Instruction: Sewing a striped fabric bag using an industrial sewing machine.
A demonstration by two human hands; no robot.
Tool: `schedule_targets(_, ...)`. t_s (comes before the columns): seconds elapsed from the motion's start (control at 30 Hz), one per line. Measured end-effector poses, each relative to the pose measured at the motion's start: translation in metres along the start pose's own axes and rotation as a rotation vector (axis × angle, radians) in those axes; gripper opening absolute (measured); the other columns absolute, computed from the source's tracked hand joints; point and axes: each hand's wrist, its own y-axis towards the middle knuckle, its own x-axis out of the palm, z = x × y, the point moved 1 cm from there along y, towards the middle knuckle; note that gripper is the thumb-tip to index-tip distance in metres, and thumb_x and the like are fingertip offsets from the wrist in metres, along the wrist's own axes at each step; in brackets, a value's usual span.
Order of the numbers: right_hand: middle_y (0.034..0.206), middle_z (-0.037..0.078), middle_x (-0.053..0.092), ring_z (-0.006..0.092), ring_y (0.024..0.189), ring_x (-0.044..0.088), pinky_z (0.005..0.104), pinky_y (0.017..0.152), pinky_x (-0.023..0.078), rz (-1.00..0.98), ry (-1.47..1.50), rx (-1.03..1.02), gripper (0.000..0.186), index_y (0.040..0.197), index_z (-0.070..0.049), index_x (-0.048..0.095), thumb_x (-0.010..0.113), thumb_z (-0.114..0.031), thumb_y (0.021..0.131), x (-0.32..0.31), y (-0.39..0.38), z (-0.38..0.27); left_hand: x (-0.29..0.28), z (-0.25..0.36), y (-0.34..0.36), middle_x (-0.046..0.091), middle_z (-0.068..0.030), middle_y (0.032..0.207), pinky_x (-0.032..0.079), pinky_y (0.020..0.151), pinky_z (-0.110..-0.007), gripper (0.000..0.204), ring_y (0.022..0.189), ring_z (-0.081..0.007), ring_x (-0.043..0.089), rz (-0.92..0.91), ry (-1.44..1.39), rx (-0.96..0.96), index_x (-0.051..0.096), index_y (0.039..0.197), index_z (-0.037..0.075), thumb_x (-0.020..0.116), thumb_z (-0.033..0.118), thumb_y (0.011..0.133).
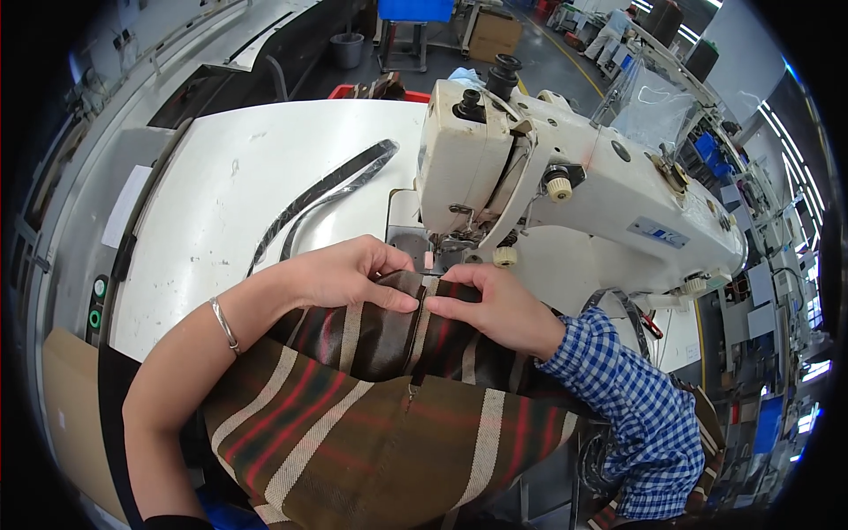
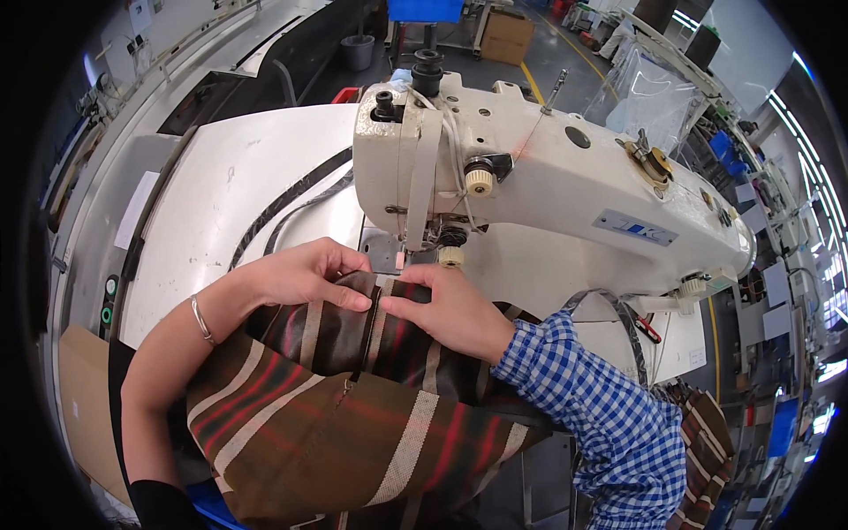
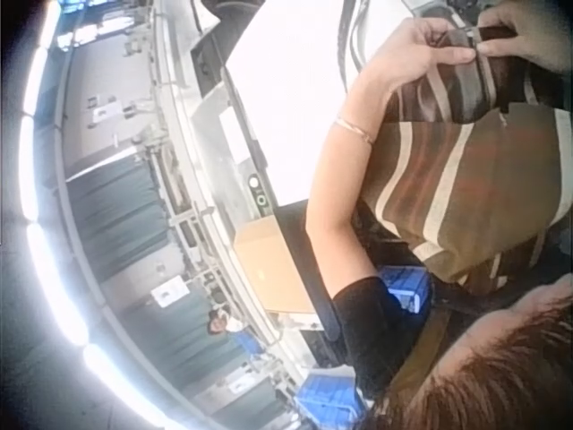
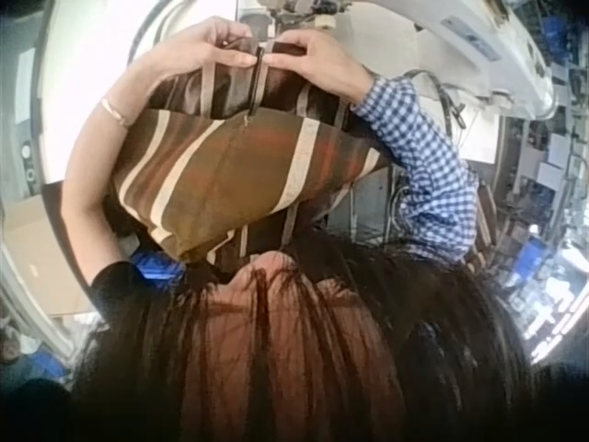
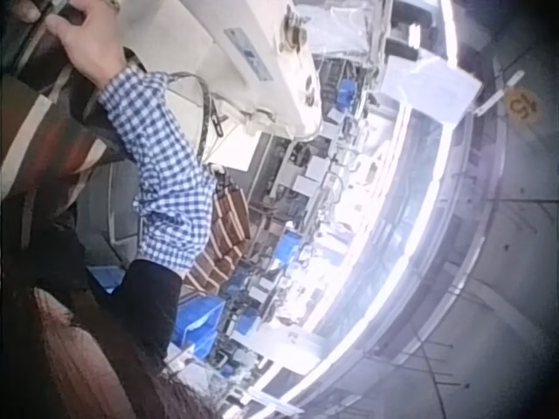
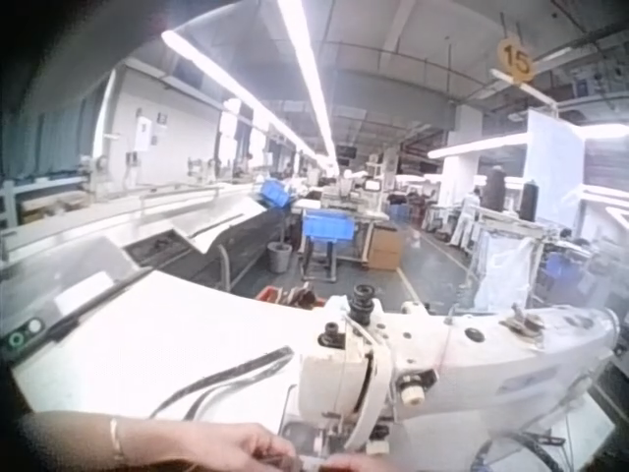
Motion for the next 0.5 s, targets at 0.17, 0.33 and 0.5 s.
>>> schedule_targets(0.17,0.089,0.011,0.067,0.0146,0.082,0.06,0.0298,0.076,0.047,0.098,-0.078,0.075,0.038,0.103,0.004,0.065,0.069,-0.029,0.084,0.002,0.0,0.004,0.0,-0.006,0.002,0.061,0.0038,0.075,0.038,0.063,-0.022,0.015,0.069,-0.0044,0.05,0.055,0.044,-0.001,0.064,0.087,0.004,0.073,0.016,0.084)
schedule_targets(0.33,0.08,0.002,0.064,0.0081,0.073,0.056,0.0252,0.069,0.045,0.064,-0.039,0.11,0.03,0.094,0.0,0.067,0.07,-0.028,0.085,0.005,0.001,0.004,0.004,-0.009,0.002,0.062,0.0042,0.072,0.038,0.058,-0.021,0.013,0.064,-0.0021,0.051,0.098,0.089,0.028,0.063,0.085,0.003,0.073,0.012,0.084)
schedule_targets(0.5,0.079,0.001,0.064,0.0072,0.072,0.055,0.0242,0.068,0.045,0.108,-0.068,0.104,0.028,0.093,0.0,0.067,0.07,-0.026,0.084,0.003,0.004,0.008,0.003,-0.011,0.009,0.063,0.0028,0.07,0.036,0.055,-0.021,0.015,0.062,-0.0029,0.052,0.142,0.101,0.02,0.063,0.082,0.004,0.075,0.012,0.082)
